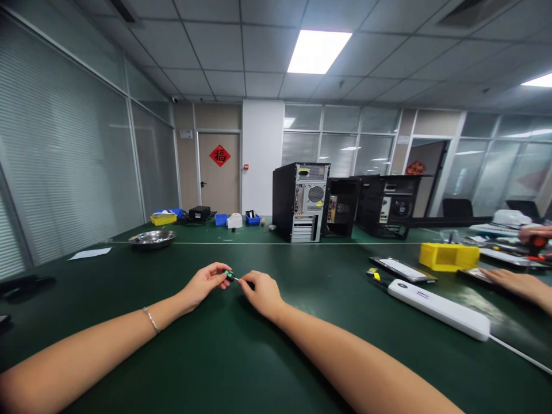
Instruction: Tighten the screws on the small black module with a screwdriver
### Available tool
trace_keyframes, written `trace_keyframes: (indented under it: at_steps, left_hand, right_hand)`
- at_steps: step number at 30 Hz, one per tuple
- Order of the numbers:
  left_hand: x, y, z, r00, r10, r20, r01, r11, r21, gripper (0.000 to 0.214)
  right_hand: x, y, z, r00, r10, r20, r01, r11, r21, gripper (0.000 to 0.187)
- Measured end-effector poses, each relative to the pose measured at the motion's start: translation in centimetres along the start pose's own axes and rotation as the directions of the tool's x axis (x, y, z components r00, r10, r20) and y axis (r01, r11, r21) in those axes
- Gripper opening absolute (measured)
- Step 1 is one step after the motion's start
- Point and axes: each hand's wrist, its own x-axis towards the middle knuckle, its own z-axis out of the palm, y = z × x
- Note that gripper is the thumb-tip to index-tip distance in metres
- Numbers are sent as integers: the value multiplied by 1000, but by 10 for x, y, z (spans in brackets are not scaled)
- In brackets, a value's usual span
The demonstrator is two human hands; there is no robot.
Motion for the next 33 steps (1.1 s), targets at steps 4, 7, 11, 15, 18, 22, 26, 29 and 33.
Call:
trace_keyframes:
  at_steps: [4,7,11,15,18,22,26,29,33]
  left_hand:
    - [-2,-1,0,998,-21,55,20,1000,13,40]
    - [-1,-1,0,998,-17,53,14,998,54,39]
    - [0,0,1,999,15,45,-18,997,77,37]
    - [0,2,2,999,26,39,-29,997,73,36]
    - [-1,2,2,999,22,36,-25,996,82,36]
    - [-2,2,2,998,25,51,-30,993,114,32]
    - [-2,3,2,998,3,57,-7,998,60,34]
    - [-3,4,3,998,-39,53,38,999,7,36]
    - [-4,4,4,996,-82,45,85,995,-54,38]
  right_hand:
    - [-1,-2,-1,1000,1,11,-1,1000,-10,25]
    - [-1,-4,-2,1000,-13,15,14,1000,-23,25]
    - [-1,-4,-4,999,-37,27,37,999,-4,27]
    - [-1,-5,-4,998,-45,39,44,999,16,27]
    - [-2,-6,-5,999,-41,36,41,999,6,27]
    - [-2,-5,-5,999,-39,35,40,999,-12,26]
    - [-1,-4,-5,998,-54,45,54,999,9,27]
    - [-1,-4,-5,997,-63,43,62,998,22,28]
    - [-1,-4,-5,996,-69,48,66,996,61,28]
